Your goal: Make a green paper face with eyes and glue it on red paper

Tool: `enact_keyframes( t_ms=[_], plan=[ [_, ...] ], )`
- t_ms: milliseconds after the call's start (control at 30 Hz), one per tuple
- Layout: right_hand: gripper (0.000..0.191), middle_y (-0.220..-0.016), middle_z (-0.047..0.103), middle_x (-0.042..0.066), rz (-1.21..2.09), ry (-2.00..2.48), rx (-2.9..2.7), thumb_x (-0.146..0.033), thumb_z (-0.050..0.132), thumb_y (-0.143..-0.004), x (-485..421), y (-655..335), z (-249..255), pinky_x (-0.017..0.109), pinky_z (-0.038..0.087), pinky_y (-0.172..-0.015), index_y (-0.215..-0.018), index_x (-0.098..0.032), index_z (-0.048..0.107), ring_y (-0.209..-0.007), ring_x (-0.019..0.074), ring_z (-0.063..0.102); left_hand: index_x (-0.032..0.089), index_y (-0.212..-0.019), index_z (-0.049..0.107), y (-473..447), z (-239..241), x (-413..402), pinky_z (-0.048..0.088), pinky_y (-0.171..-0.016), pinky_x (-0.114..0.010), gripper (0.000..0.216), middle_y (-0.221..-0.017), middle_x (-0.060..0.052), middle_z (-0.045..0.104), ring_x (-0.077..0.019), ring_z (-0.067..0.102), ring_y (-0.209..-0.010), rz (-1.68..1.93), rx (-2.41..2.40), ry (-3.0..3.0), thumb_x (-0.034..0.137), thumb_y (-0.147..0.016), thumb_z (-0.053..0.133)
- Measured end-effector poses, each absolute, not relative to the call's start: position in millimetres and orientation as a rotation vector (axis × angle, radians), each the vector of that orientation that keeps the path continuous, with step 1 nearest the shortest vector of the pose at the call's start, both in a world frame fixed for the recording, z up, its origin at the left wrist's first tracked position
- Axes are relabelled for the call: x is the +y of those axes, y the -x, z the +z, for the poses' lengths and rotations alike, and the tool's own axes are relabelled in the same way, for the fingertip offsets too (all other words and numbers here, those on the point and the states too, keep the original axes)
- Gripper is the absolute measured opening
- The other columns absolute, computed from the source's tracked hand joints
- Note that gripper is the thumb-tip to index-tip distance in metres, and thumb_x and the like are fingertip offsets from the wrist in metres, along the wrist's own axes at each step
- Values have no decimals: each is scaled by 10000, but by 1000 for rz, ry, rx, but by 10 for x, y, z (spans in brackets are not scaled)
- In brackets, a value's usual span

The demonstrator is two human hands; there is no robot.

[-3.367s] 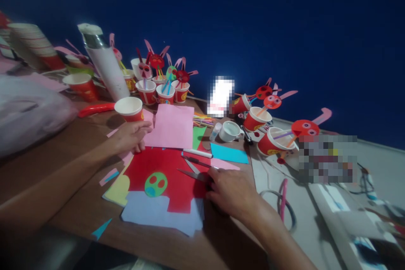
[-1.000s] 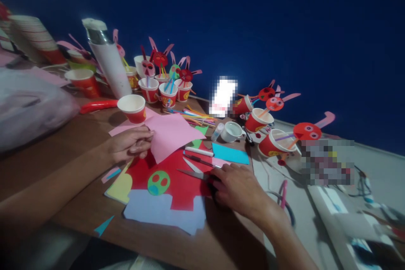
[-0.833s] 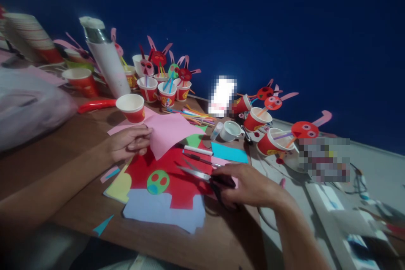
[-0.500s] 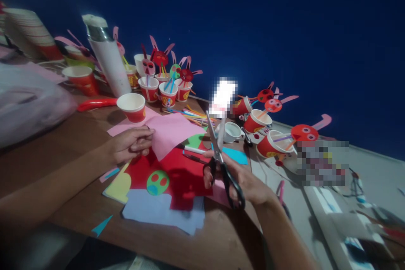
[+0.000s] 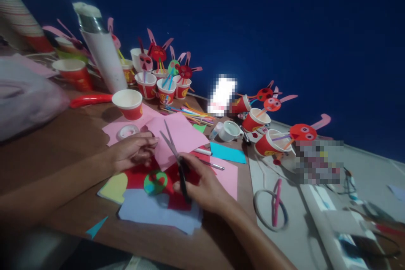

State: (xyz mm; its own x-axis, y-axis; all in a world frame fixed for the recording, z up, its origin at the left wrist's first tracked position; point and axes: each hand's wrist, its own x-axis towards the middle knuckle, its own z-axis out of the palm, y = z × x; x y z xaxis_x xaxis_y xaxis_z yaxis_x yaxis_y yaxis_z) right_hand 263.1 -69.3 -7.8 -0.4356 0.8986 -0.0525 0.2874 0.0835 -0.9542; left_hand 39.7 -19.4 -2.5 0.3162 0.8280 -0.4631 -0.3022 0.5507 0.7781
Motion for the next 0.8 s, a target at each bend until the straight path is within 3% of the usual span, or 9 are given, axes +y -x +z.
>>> enact_keyframes(
  t_ms=[200, 500, 800],
  plan=[
    [548, -925, 620, 36, 1597, 1147, -1472, -300, 703, -714, -704, -2499, -107, 322, 507, -786, -1217, -227, 496, -885, 179, 605, 179, -589, 399, -428, -11, -239, 435, -307, -208, 290, -330, 125, 281, -18, 214, -250, 753, 960, -691, 187, -771, 625],
    [532, -1161, 575, 60, 1368, 1151, -1433, -287, 696, -718, -700, -2498, -160, 364, 419, -961, -1213, -249, 503, -1076, 202, 532, 164, -717, 480, -464, -17, -325, 430, -297, -194, 262, -509, 96, 451, 0, 249, -277, 736, 977, -773, 290, -708, 709],
    [511, -1089, 585, 48, 1344, 1194, -1407, -312, 694, -715, -724, -2449, -166, 322, 455, -898, -1185, -254, 503, -1027, 185, 547, 165, -840, 514, -530, -114, -435, 416, -389, -189, 223, -512, 64, 509, -63, 448, -371, 732, 842, -878, 222, -709, 684]
  ],
)
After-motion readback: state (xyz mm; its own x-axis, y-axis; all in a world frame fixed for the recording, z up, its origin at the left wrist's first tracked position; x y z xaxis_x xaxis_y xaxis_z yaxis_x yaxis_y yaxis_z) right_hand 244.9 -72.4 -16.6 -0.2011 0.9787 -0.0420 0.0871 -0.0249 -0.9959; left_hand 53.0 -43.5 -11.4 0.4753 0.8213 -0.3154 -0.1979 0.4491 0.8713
